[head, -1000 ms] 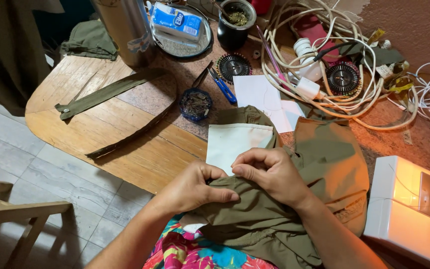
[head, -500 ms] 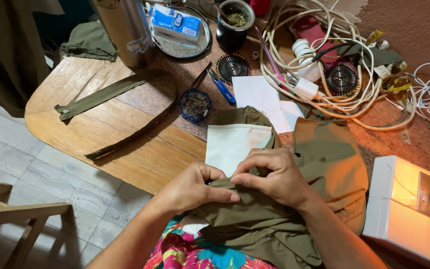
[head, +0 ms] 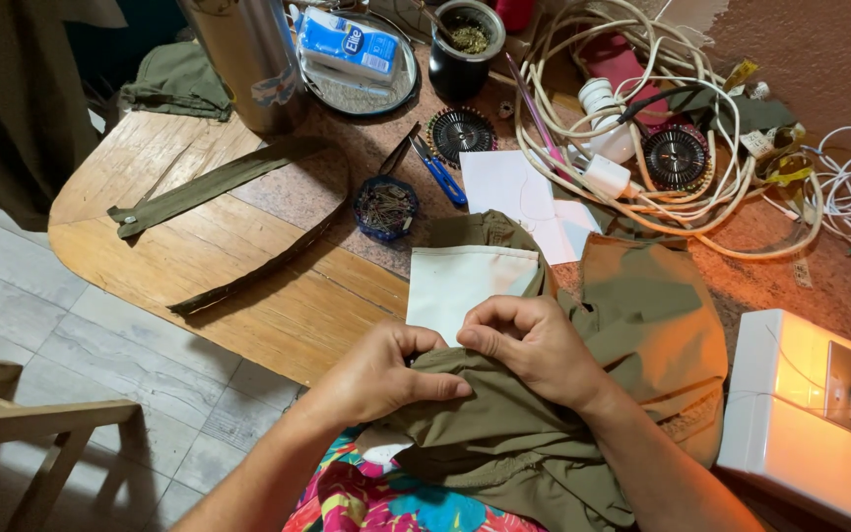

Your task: Pinning the edge of a green garment to prepare it for sewing on a workbench

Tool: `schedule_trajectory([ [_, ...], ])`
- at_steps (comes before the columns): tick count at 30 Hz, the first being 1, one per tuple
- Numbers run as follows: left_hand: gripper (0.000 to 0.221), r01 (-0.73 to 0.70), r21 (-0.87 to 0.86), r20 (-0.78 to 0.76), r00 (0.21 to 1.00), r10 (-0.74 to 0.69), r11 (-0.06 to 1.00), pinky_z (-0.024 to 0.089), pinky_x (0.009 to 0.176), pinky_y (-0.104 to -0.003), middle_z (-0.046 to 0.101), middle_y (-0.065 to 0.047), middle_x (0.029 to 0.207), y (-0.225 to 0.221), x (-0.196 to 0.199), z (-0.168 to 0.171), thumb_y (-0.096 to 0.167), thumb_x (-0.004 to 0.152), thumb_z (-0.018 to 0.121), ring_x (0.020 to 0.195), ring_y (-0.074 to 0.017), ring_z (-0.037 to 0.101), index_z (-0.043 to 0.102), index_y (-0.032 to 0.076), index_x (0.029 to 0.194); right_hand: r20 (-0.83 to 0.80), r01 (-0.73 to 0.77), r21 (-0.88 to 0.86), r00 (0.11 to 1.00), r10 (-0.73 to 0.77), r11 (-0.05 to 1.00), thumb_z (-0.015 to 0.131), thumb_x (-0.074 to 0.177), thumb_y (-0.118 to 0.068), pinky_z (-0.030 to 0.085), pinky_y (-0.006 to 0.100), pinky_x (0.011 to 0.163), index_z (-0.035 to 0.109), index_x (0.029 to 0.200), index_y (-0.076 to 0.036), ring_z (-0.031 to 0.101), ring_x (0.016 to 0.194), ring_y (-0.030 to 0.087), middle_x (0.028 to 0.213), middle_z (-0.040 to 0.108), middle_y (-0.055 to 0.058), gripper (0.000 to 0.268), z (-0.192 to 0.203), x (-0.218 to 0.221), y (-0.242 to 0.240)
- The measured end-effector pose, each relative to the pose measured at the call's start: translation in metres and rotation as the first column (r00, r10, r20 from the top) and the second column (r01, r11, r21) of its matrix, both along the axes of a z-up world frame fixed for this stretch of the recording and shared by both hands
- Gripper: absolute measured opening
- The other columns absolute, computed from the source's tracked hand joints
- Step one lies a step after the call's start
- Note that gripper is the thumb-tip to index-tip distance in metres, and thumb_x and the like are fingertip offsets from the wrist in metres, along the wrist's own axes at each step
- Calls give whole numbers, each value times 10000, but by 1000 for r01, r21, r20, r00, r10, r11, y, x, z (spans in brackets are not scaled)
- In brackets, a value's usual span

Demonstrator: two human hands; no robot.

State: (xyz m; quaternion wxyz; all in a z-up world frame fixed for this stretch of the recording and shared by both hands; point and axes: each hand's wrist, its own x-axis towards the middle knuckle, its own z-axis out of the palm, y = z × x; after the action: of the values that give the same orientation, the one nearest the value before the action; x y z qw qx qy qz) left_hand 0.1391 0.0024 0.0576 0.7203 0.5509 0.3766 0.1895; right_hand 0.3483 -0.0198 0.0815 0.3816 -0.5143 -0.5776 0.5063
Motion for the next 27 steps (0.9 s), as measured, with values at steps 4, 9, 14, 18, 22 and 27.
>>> schedule_trajectory([
  [4, 152, 14, -11, 5, 1000, -14, 1000, 356, 475, -198, 592, 8, 520, -3, 1, 10, 130, 724, 899, 485, -71, 483, 774, 48, 745, -9, 16, -41, 1000, -17, 999, 782, 870, -137, 367, 180, 481, 794, 830, -32, 421, 530, 27, 518, 609, -21, 114, 1, -2, -1],
  [9, 143, 36, -46, 13, 999, -36, 998, 361, 479, -194, 596, 15, 524, -7, 3, 16, 117, 717, 887, 490, -66, 491, 763, 48, 735, 2, 21, -43, 1000, -21, 999, 794, 857, -118, 377, 180, 487, 790, 831, -26, 432, 529, 28, 498, 594, -20, 96, -2, -3, -1],
  [14, 127, 38, -41, 16, 999, -38, 998, 356, 481, -189, 573, 32, 516, -7, 2, 27, 104, 719, 881, 488, -62, 474, 764, 53, 724, 0, -46, 143, 999, 46, 989, 825, 806, -101, 384, 194, 463, 802, 808, -46, 459, 524, 30, 512, 637, 11, 60, 7, -3, 1],
  [18, 120, 49, -32, 17, 999, -49, 998, 347, 476, -188, 566, 37, 513, -6, 1, 20, 94, 715, 870, 484, -59, 470, 757, 55, 714, 7, -137, 330, 990, 143, 934, 825, 806, -149, 407, 212, 471, 829, 838, -96, 475, 519, 45, 587, 671, 35, 62, 12, -2, 3],
  [22, 115, 59, -45, 19, 998, -59, 997, 360, 482, -191, 582, 36, 522, -8, 0, 24, 95, 717, 873, 495, -58, 475, 767, 53, 728, -8, -174, 372, 982, 191, 912, 764, 869, -171, 413, 223, 470, 826, 861, -76, 487, 522, 60, 628, 676, 41, 113, 14, 1, 4],
  [27, 96, 85, -55, 33, 996, -84, 995, 383, 479, -186, 585, 39, 528, -6, -5, 28, 84, 712, 876, 494, -51, 485, 786, 68, 741, -3, -188, 433, 978, 210, 882, 746, 885, -153, 448, 234, 475, 821, 889, -60, 551, 538, 80, 663, 674, 59, 120, 11, -1, 4],
])
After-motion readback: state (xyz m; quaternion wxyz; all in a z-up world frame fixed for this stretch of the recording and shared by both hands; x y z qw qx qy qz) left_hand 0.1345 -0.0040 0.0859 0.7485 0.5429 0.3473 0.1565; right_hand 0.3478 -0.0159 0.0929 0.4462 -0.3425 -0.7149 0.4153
